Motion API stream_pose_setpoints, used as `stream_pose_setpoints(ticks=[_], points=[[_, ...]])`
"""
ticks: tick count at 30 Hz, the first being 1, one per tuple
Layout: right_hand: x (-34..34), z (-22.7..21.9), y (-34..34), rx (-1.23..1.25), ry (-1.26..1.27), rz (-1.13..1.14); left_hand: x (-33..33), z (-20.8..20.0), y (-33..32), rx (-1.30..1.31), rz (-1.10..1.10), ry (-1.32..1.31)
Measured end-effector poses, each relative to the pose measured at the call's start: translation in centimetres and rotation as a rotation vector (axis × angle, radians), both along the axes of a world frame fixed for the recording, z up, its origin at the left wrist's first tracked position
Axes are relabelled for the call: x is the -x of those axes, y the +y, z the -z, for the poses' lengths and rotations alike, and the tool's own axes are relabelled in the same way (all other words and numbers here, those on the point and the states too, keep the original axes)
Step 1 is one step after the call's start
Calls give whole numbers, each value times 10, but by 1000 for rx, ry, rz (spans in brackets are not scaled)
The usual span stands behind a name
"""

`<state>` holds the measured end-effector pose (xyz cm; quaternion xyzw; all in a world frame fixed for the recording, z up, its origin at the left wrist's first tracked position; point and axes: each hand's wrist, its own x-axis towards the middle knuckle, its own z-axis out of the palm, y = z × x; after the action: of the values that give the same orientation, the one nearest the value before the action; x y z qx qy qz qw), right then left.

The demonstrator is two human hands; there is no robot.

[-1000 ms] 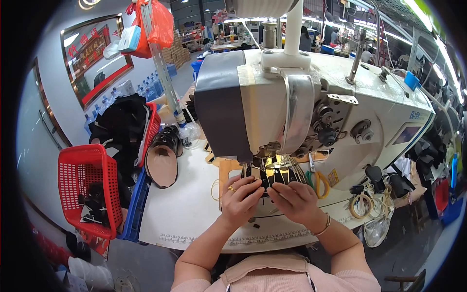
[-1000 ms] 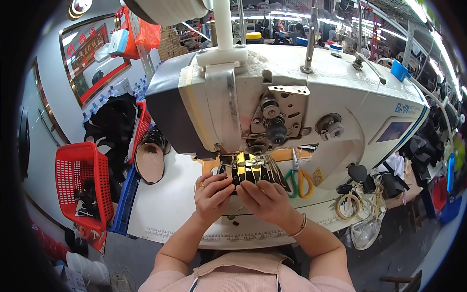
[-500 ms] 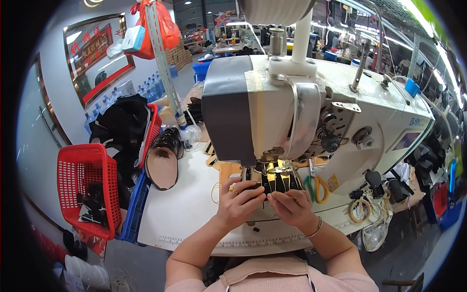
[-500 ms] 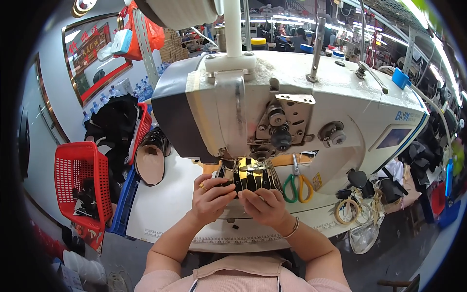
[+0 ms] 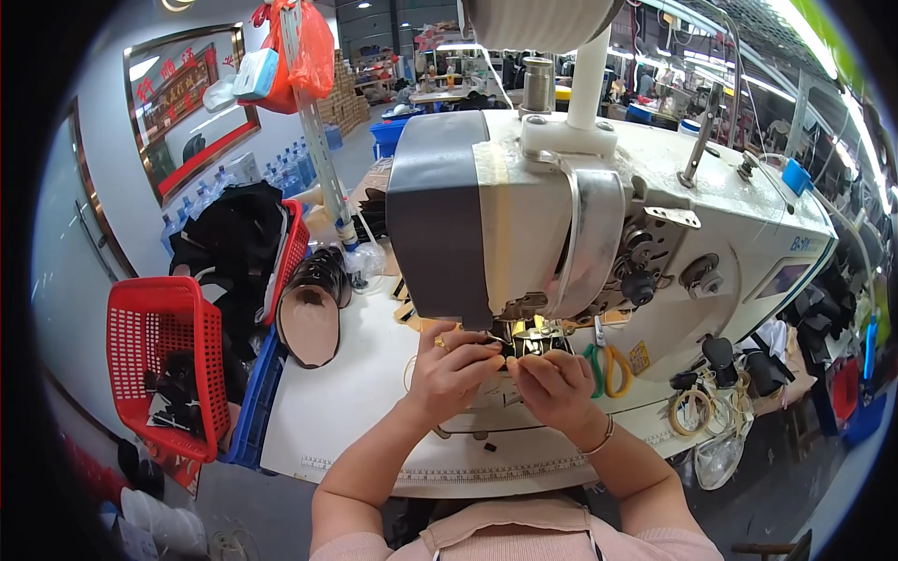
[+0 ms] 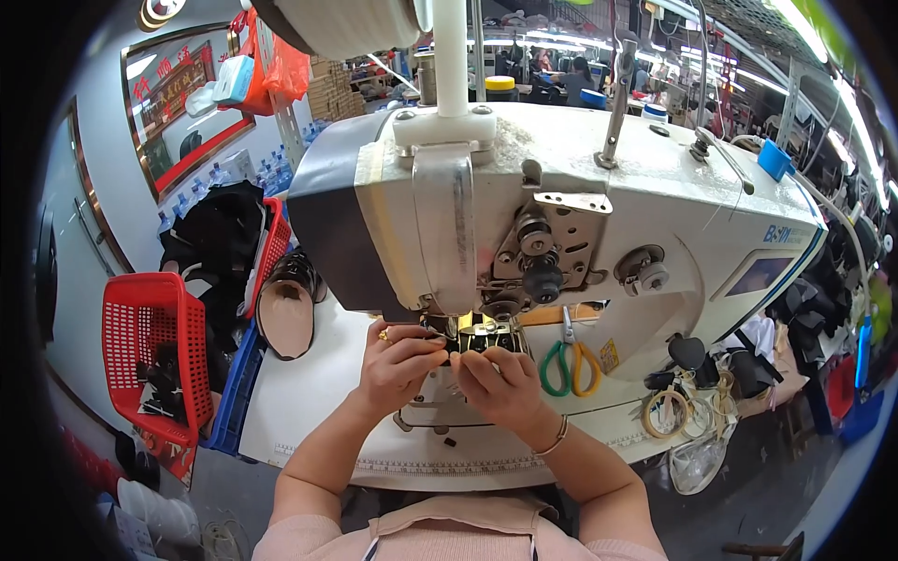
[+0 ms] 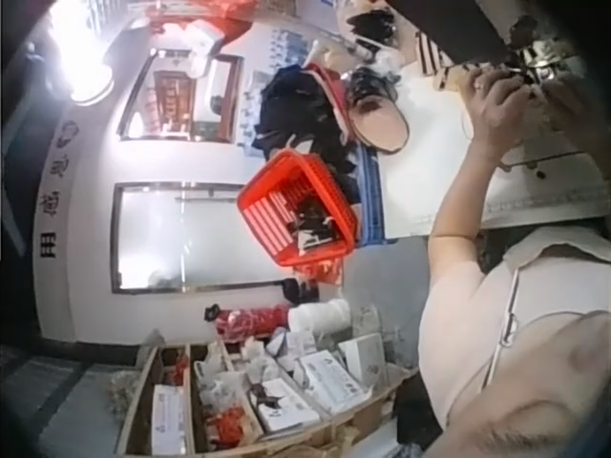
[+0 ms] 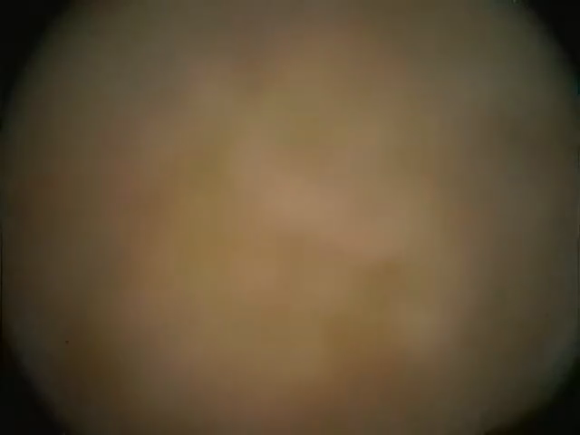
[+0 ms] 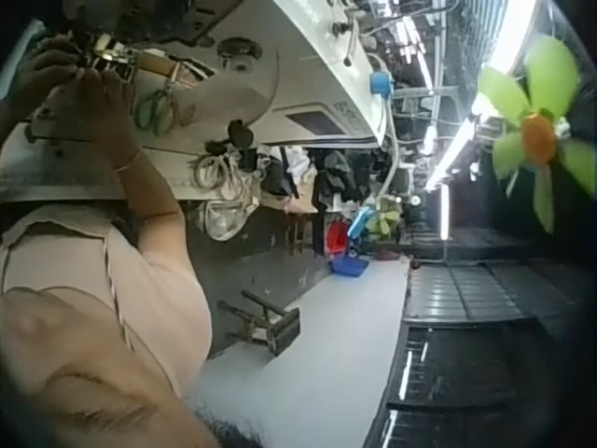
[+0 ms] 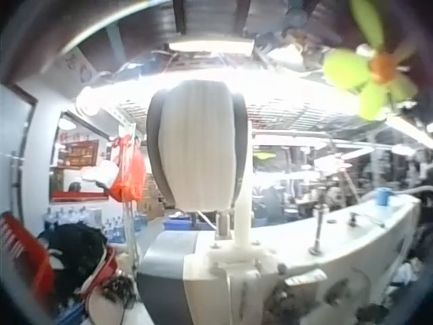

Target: Using an industrial sewing machine to stitch together black and yellow striped shoe upper components.

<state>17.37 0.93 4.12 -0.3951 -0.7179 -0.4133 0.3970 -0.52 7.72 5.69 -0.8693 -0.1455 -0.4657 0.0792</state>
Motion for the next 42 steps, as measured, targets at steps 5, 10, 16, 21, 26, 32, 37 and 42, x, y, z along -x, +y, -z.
stream_pose_setpoints(ticks=[5, 10, 16, 21, 26, 32, 37, 42], points=[[6, -5, -2, 81, 32, 59, 0, -2, 10, 71, -11, -28], [6, -6, -4, 143, 33, 74, -4, 0, 9, 64, -17, -53], [0, 1, -2, 153, 82, 66, -13, 1, -3, 2, -160, -76], [-3, 7, 1, 145, 146, 47, -20, -5, -21, 12, -333, -10], [-3, 8, -3, 119, 199, 0, -22, -14, -32, 31, -412, 90], [-16, 22, -24, 242, 356, -5, -24, -8, -38, 74, -392, 77], [-17, 29, -27, 297, 465, -71, -19, -16, -40, 262, -305, 44], [-3, 31, -21, 488, 695, -324, 3, -35, 21, 1245, 152, -194]])
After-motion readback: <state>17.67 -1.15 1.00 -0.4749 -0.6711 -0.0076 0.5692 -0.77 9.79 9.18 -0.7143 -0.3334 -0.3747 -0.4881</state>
